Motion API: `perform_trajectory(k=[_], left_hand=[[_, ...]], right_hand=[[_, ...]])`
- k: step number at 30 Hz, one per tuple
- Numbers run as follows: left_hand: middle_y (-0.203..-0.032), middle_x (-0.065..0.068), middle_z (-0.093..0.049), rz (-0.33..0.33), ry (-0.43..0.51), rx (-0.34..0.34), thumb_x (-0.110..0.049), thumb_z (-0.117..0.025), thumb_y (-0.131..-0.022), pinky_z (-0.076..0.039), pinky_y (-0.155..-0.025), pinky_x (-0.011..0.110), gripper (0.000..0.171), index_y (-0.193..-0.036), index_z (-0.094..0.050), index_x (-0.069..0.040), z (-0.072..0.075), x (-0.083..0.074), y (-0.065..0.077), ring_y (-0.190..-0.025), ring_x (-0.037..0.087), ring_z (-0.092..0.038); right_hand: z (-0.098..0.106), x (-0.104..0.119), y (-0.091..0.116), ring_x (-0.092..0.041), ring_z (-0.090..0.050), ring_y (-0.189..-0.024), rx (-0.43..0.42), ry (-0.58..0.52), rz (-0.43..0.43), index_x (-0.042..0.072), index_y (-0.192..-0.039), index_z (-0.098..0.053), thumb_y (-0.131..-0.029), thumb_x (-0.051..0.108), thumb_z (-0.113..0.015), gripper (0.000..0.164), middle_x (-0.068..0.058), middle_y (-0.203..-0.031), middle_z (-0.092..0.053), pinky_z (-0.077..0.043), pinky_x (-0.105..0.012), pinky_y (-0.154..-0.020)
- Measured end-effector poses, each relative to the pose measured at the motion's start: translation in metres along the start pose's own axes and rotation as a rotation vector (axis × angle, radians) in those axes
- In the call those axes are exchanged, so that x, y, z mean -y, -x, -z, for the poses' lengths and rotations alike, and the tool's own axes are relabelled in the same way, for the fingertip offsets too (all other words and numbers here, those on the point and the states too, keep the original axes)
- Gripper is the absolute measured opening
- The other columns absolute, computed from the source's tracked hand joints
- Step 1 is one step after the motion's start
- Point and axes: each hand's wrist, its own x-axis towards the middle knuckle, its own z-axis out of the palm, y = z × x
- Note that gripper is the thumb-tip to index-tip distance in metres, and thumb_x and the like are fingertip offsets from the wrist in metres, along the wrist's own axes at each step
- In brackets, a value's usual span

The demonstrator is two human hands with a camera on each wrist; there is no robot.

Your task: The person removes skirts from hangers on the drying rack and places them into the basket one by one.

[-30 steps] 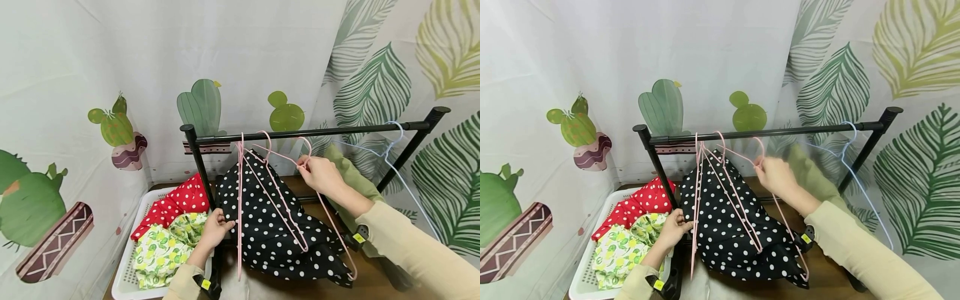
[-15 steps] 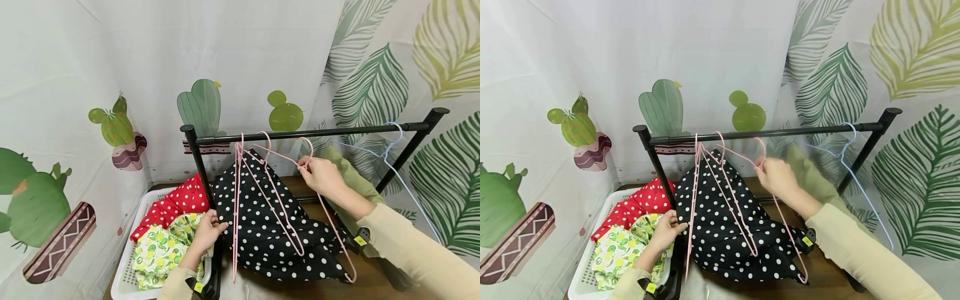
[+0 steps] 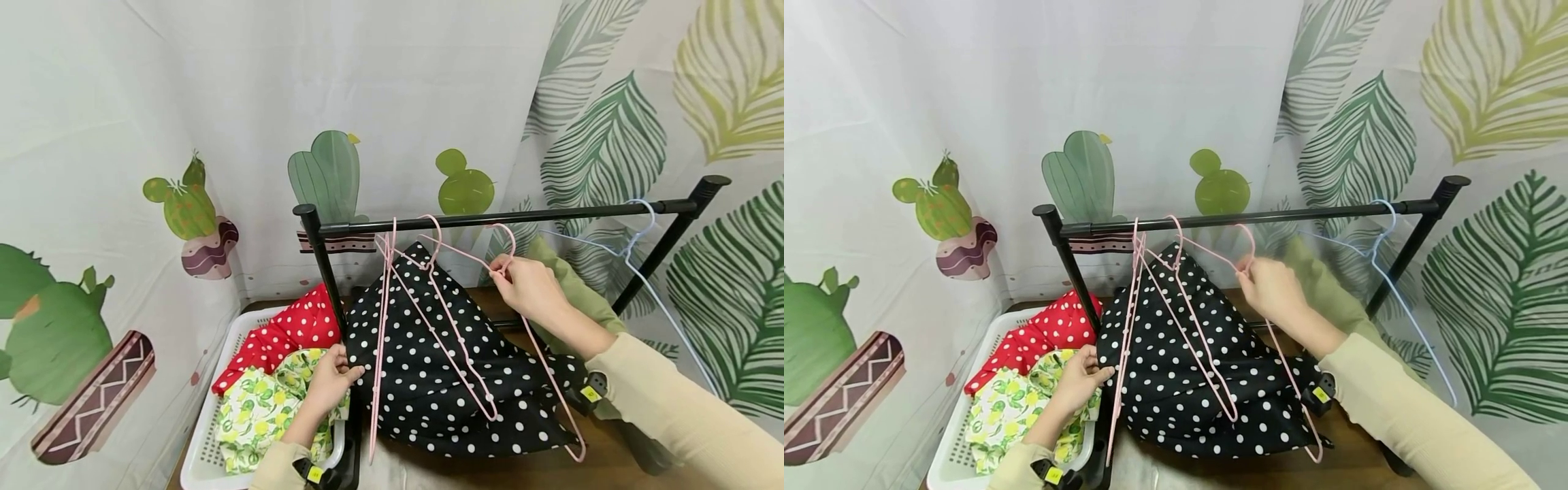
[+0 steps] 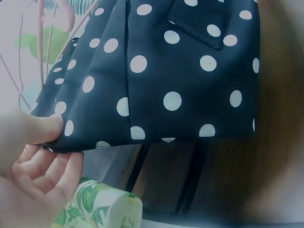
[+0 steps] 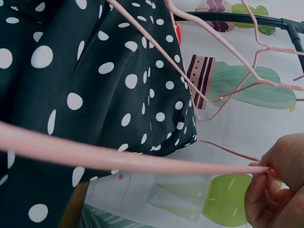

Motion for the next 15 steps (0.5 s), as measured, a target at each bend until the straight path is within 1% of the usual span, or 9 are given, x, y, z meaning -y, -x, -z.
perform_trajectory(k=[4,7,11,15], left_hand=[[-0.075,0.008,-0.059,-0.01,-0.025,-0.007,-0.003,-0.072,-0.075,-0.042,-0.059,0.023,0.026,-0.091,-0.052,0.0,0.0006,-0.0018,0.0003,-0.069,0.014,-0.049],[-0.076,0.007,-0.06,-0.011,-0.045,-0.011,-0.003,-0.072,-0.075,-0.043,-0.062,0.024,0.028,-0.094,-0.051,-0.001,-0.0002,-0.0029,-0.0005,-0.07,0.015,-0.05],[-0.079,0.007,-0.061,0.008,-0.02,-0.02,-0.002,-0.07,-0.076,-0.045,-0.064,0.025,0.036,-0.105,-0.047,-0.002,-0.0014,-0.0038,-0.0024,-0.072,0.016,-0.052],[-0.075,0.005,-0.057,0.012,-0.006,-0.041,-0.002,-0.07,-0.077,-0.045,-0.063,0.023,0.052,-0.121,-0.042,-0.005,-0.0019,-0.0052,-0.0033,-0.071,0.015,-0.052]], right_hand=[[0.001,-0.0003,0.0008,-0.02,-0.053,-0.054,0.002,-0.001,-0.011,0.009,-0.076,-0.068,-0.084,0.014,-0.061,0.012,-0.003,-0.069,-0.064,-0.035,-0.032,-0.04],[0.001,-0.0003,0.0011,-0.02,-0.051,-0.052,-0.002,-0.001,-0.014,0.01,-0.072,-0.067,-0.084,0.014,-0.061,0.014,-0.002,-0.065,-0.062,-0.033,-0.031,-0.039],[0.0005,0.0003,0.0017,-0.02,-0.051,-0.052,-0.009,0.003,-0.006,0.009,-0.07,-0.066,-0.083,0.014,-0.062,0.015,-0.003,-0.065,-0.062,-0.034,-0.031,-0.039],[-0.0008,0.0006,0.0029,-0.02,-0.054,-0.055,-0.012,0.003,0.007,0.009,-0.079,-0.068,-0.083,0.014,-0.061,0.01,-0.003,-0.074,-0.065,-0.037,-0.032,-0.041]])
